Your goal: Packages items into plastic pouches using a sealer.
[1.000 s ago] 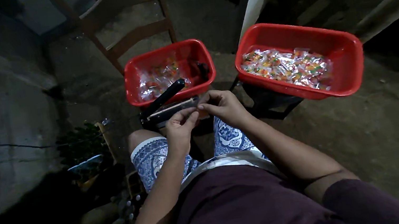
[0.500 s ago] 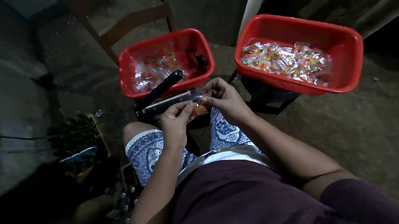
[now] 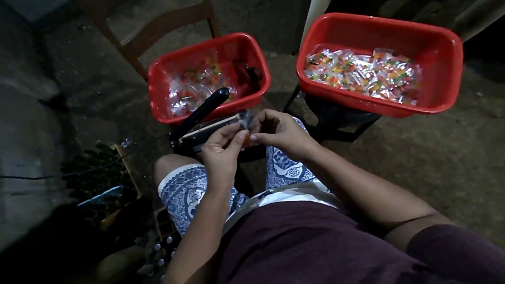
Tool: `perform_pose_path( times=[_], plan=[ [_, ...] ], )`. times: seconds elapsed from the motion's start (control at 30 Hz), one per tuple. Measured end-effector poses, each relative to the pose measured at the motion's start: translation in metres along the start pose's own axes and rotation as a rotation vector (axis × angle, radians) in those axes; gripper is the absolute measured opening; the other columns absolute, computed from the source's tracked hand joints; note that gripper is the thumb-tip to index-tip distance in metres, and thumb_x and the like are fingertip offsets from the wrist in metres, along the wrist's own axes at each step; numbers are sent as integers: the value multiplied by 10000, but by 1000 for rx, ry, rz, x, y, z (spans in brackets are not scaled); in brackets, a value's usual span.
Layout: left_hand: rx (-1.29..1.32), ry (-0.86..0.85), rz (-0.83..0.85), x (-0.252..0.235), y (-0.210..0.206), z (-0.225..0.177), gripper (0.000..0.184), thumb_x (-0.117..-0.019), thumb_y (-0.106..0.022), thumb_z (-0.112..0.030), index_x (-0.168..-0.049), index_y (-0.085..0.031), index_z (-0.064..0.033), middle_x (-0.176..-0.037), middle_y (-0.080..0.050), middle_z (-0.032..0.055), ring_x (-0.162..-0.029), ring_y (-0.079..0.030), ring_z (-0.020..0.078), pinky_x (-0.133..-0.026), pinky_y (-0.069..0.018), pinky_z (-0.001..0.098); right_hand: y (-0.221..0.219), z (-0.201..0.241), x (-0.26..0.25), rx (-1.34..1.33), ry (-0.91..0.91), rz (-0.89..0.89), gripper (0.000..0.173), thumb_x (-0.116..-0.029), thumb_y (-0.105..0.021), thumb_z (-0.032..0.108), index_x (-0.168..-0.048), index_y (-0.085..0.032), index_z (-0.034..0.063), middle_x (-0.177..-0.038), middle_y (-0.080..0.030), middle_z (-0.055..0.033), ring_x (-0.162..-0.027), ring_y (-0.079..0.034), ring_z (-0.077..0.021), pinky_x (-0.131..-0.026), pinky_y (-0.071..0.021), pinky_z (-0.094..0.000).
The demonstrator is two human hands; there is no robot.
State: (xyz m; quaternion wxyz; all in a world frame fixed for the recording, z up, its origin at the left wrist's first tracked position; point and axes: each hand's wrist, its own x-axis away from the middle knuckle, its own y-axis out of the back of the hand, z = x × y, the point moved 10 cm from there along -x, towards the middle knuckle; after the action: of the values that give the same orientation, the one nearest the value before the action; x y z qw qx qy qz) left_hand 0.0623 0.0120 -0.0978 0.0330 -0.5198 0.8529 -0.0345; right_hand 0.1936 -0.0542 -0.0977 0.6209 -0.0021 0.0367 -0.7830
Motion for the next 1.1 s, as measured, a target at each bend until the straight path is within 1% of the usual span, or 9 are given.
perform_pose_path(
  times=[0.07,0.17,0.37,0.53,0.67,0.77,0.87,1.0,1.1],
  plan=[
    [-57,-40,20,0,-1,-4,281,-898,-723,40,-1173,-678,1,-968,-736,20,-823,-700,56,-758,-600,241,-1,1,1,1,16,12,202,-874,-704,-18,-1047,-620,46,-868,-650,-17,-732,-621,-66,-675,-552,-227],
    [-108,-36,18,2,-2,-6,314,-895,-731,36,-1199,-664,-2,-893,-740,2,-748,-692,32,-684,-586,213,-6,5,2,48,30,42,254,-845,-709,-29,-1073,-612,22,-854,-651,-25,-720,-619,-64,-662,-544,-227],
    [-34,-58,5,-1,0,-1,302,-951,-662,9,-1219,-541,-64,-934,-745,-5,-806,-714,62,-762,-596,252,-1,2,2,15,33,-38,271,-897,-677,-18,-1145,-579,29,-852,-629,-20,-713,-602,-66,-658,-540,-233],
    [-124,-239,-20,2,3,-14,244,-967,-648,2,-1103,-468,-92,-939,-743,-15,-864,-738,73,-781,-612,261,7,4,-2,-15,145,-137,370,-910,-666,-21,-1221,-478,48,-841,-618,23,-714,-617,-40,-689,-556,-225],
    [-261,-368,35,3,-1,-24,80,-991,-575,21,-1069,-586,6,-951,-742,39,-891,-724,60,-808,-597,241,10,12,2,127,266,-183,235,-961,-614,31,-1147,-470,31,-867,-611,7,-719,-620,-26,-691,-563,-217],
    [-358,-365,80,3,-2,-25,192,-1002,-582,-4,-1139,-698,65,-1088,-734,124,-969,-699,67,-880,-567,224,7,18,4,237,347,-157,118,-982,-565,15,-1088,-590,-28,-934,-649,-30,-783,-628,-15,-741,-559,-199],
    [-350,-342,108,1,0,-25,195,-965,-631,13,-1141,-702,58,-1107,-707,131,-985,-685,80,-881,-568,227,7,19,3,258,280,-119,179,-993,-584,18,-1135,-670,-48,-1034,-703,-68,-868,-664,-18,-815,-569,-195],
    [-372,-333,139,2,1,-28,238,-913,-689,34,-1149,-701,60,-1059,-699,119,-933,-680,68,-845,-571,204,7,15,2,210,191,-70,251,-943,-650,3,-1191,-651,-36,-1050,-710,-65,-894,-684,-38,-839,-581,-216],
    [-480,-390,142,5,0,-33,257,-904,-705,24,-1160,-718,48,-1035,-706,135,-898,-692,86,-829,-574,205,4,24,4,350,241,-69,280,-935,-655,1,-1210,-661,-49,-1082,-692,-108,-909,-675,-62,-839,-569,-207]
  ],
)
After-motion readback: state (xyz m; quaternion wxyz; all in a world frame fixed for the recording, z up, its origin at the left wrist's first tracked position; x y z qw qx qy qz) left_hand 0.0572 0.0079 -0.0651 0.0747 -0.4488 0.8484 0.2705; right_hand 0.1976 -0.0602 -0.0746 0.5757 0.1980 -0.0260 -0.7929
